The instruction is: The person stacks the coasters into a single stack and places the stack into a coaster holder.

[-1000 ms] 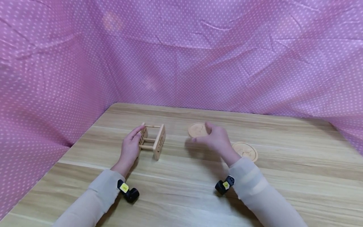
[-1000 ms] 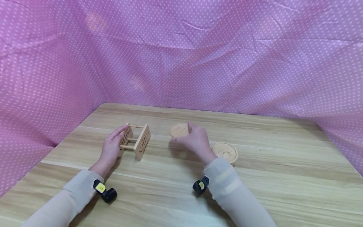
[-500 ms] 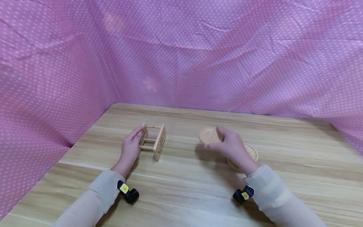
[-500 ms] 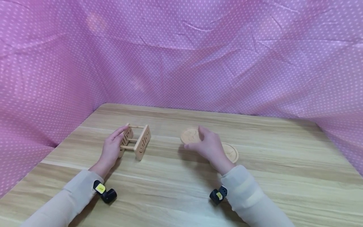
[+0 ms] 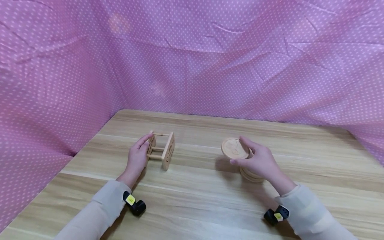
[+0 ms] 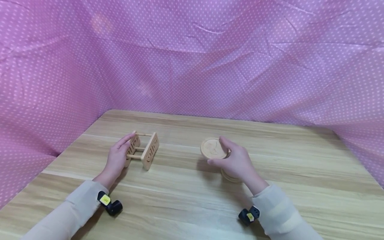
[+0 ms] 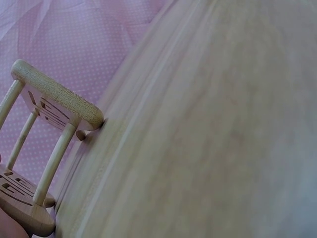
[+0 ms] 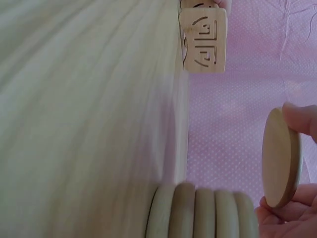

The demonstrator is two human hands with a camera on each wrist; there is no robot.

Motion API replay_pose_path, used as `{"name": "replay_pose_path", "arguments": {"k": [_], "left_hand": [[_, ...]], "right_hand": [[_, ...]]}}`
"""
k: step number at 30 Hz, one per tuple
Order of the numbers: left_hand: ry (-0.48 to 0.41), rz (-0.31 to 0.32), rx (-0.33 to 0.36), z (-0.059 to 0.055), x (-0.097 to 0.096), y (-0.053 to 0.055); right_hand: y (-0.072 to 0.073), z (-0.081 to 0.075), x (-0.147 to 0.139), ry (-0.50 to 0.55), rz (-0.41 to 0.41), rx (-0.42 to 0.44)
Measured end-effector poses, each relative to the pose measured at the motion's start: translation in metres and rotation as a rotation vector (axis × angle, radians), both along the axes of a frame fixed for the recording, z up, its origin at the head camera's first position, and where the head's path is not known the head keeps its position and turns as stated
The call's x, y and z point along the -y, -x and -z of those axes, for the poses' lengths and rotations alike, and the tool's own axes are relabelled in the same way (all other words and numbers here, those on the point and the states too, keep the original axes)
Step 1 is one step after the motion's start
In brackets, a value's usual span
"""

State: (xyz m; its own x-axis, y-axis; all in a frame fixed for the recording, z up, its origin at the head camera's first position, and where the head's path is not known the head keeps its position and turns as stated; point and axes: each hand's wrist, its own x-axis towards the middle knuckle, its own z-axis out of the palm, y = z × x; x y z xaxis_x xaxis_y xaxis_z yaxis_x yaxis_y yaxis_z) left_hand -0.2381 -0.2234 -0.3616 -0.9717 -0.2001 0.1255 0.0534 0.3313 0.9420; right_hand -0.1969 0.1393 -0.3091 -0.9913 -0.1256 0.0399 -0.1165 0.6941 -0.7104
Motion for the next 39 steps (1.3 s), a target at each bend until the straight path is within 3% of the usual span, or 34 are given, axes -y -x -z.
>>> {"name": "replay_pose_path", "arguments": {"k": [14, 23, 29, 39], "left_hand": [[0.022, 0.009, 0.017, 0.003, -0.003, -0.004], [-0.008, -0.016, 0.039, 0.003, -0.002, -0.005], [-0.002, 0.023, 0.026, 0.000, 0.000, -0.003], [-0.090, 0.070, 0.053, -0.002, 0.004, -0.003]], "right_hand": [[-0.018, 0.008, -0.042, 0.036, -0.049, -0.019], [-0.026, 0.008, -0.060, 0.029, -0.081, -0.037], [-0.028, 0.010, -0.071, 0.004, -0.060, 0.005], [-0.022, 0.014, -0.072, -0.037, -0.053, 0.032]]}}
